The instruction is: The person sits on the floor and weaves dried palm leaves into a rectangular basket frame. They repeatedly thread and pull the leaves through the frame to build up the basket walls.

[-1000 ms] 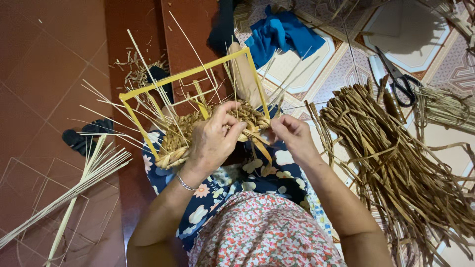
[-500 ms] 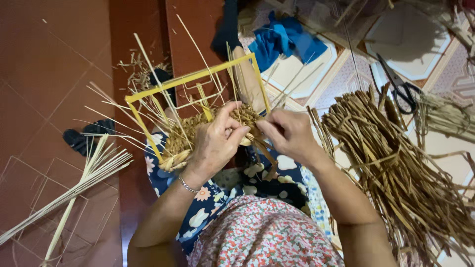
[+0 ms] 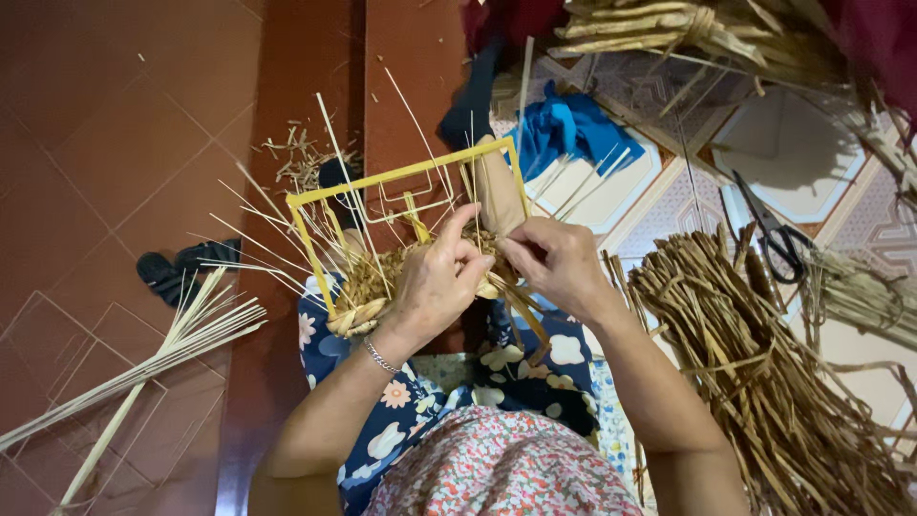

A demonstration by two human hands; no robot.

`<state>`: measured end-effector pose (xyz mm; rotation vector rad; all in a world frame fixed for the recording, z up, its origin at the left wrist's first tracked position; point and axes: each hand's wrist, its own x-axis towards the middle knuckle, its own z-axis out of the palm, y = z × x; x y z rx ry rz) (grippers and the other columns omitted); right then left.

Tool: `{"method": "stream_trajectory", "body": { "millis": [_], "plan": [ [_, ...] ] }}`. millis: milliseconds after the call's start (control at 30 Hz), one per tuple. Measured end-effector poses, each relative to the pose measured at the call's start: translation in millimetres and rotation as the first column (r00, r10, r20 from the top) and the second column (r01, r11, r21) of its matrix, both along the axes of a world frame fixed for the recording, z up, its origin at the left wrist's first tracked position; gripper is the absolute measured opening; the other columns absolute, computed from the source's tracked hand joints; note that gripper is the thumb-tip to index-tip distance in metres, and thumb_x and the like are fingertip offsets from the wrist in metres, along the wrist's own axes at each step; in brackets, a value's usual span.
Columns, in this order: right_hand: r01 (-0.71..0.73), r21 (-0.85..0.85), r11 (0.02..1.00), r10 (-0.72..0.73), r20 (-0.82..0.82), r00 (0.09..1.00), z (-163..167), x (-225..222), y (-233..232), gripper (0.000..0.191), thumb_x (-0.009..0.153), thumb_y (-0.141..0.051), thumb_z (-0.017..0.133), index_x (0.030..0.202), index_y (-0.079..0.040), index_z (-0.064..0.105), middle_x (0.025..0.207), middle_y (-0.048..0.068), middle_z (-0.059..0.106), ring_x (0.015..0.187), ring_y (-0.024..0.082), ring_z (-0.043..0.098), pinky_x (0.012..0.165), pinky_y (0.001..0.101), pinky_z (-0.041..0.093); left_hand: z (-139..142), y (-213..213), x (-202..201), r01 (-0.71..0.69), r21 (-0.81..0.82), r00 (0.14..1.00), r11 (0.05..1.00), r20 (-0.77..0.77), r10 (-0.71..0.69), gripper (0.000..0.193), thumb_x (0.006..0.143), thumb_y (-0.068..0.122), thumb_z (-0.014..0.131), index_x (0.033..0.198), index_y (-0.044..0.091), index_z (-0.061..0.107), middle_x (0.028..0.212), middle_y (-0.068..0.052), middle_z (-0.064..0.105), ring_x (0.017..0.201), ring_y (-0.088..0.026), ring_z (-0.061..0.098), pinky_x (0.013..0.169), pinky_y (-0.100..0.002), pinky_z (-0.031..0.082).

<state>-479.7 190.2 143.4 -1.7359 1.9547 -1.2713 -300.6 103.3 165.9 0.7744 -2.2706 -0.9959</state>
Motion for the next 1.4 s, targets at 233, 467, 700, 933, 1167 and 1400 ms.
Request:
{"method": "stream_trajectory", "body": {
  "millis": [233, 467, 700, 933, 1167, 1400],
  "plan": [
    [-0.032, -0.056, 0.998, 0.049, 0.321, 0.946, -17, -1, 0, 0.006, 0.092, -0.007, 0.076, 0.095, -0.002, 0.075, 0.080, 0.005, 0.075, 0.068, 0.006, 0.069, 0.059, 0.0238, 0.055, -7, -9, -1, -0.010, 0.170, 0.998, 0.985, -0.065, 0.022, 0.022, 0.090, 0.014, 0.076, 0.107, 0.003, 0.069, 0.079, -0.008, 0.079, 0.064, -0.015, 0.075, 0.055, -0.031, 0.058],
    [0.043, -0.109, 0.993, -0.030, 0.119, 0.993, -28, 4, 0, 0.009, 0.091, -0.006, 0.079, 0.091, -0.001, 0.072, 0.073, 0.006, 0.071, 0.061, 0.007, 0.064, 0.055, 0.0253, 0.050, -16, -7, -14, -0.003, -0.191, 0.986, 0.982, 0.161, 0.034, 0.022, 0.094, 0.021, 0.073, 0.096, 0.003, 0.061, 0.064, -0.015, 0.069, 0.061, -0.033, 0.070, 0.059, -0.045, 0.053],
    [0.018, -0.097, 0.995, 0.001, 0.190, 0.982, -13, 2, 18, 0.014, 0.093, -0.006, 0.076, 0.105, 0.001, 0.072, 0.083, 0.007, 0.074, 0.072, 0.007, 0.069, 0.063, 0.0229, 0.054, -4, -7, -11, 0.035, -0.043, 0.993, 0.998, 0.112, -0.030, 0.019, 0.093, 0.021, 0.072, 0.095, 0.005, 0.062, 0.068, -0.013, 0.070, 0.066, -0.030, 0.073, 0.059, -0.041, 0.055],
    [0.309, -0.121, 0.943, -0.201, 0.532, 0.822, -50, -7, 77, 0.012, 0.103, -0.009, 0.066, 0.108, 0.002, 0.069, 0.091, 0.005, 0.076, 0.077, 0.010, 0.071, 0.065, 0.0238, 0.055, 15, -2, 4, 0.159, 0.064, 0.981, 0.985, 0.102, -0.165, 0.020, 0.086, 0.019, 0.076, 0.098, 0.004, 0.071, 0.077, -0.008, 0.074, 0.064, -0.019, 0.070, 0.059, -0.034, 0.054],
    [0.426, 0.289, 0.858, -0.504, 0.304, 0.809, -123, -22, 143, 0.021, 0.097, -0.019, 0.072, 0.094, 0.001, 0.076, 0.077, 0.008, 0.074, 0.068, 0.013, 0.067, 0.060, 0.0300, 0.052, 14, 28, 25, 0.210, -0.051, 0.978, 0.976, 0.014, -0.209, 0.008, 0.093, 0.007, 0.072, 0.098, 0.001, 0.073, 0.094, -0.010, 0.072, 0.079, -0.021, 0.072, 0.069, -0.030, 0.055],
    [0.730, 0.051, 0.681, -0.721, -0.122, 0.682, -126, -86, 179, 0.010, 0.090, -0.014, 0.077, 0.097, -0.006, 0.076, 0.085, 0.013, 0.072, 0.075, 0.027, 0.070, 0.069, 0.0390, 0.056, 18, 45, 15, 0.105, -0.113, 0.992, 0.988, 0.076, -0.097, 0.007, 0.092, 0.005, 0.074, 0.097, 0.000, 0.075, 0.089, -0.009, 0.074, 0.066, -0.015, 0.064, 0.061, -0.028, 0.049]
  ]
}}
